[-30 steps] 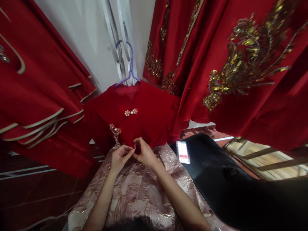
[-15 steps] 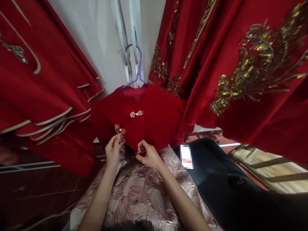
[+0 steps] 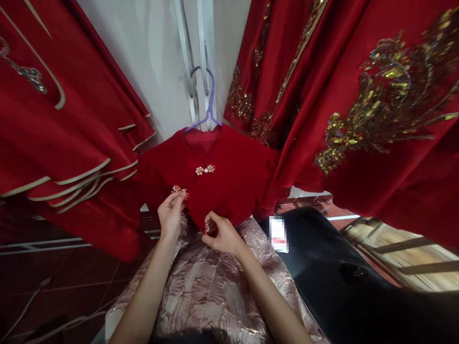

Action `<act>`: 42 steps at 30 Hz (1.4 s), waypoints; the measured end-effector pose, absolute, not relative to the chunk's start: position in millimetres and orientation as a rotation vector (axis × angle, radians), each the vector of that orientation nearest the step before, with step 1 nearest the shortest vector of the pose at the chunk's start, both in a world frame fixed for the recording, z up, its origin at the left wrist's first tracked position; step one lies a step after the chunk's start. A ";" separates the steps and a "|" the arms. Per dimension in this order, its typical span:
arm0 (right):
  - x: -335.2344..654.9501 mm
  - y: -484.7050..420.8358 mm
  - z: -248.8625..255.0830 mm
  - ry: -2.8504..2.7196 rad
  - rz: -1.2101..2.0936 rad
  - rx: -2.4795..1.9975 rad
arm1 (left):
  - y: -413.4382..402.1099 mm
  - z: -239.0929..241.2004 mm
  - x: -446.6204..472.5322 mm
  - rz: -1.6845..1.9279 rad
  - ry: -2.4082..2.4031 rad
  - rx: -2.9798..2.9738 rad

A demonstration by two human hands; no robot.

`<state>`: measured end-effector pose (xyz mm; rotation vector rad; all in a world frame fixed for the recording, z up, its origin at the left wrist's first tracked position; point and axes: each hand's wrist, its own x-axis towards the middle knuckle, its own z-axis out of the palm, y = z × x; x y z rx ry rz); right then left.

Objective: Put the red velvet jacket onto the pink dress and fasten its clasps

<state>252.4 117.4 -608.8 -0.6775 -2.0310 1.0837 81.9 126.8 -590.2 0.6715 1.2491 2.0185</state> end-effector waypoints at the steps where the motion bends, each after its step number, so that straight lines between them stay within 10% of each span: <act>1: 252.1 116.3 -607.9 -2.036 1.077 -0.682 | 127.2 -590.0 82.5 2.017 1.260 0.671; 20: 260.9 114.7 -594.5 -2.147 0.965 -0.751 | 143.4 -498.0 89.4 1.354 1.907 2.681; 42: 268.2 113.3 -588.2 -2.225 0.974 -0.776 | 157.9 -478.0 88.1 1.379 1.596 2.793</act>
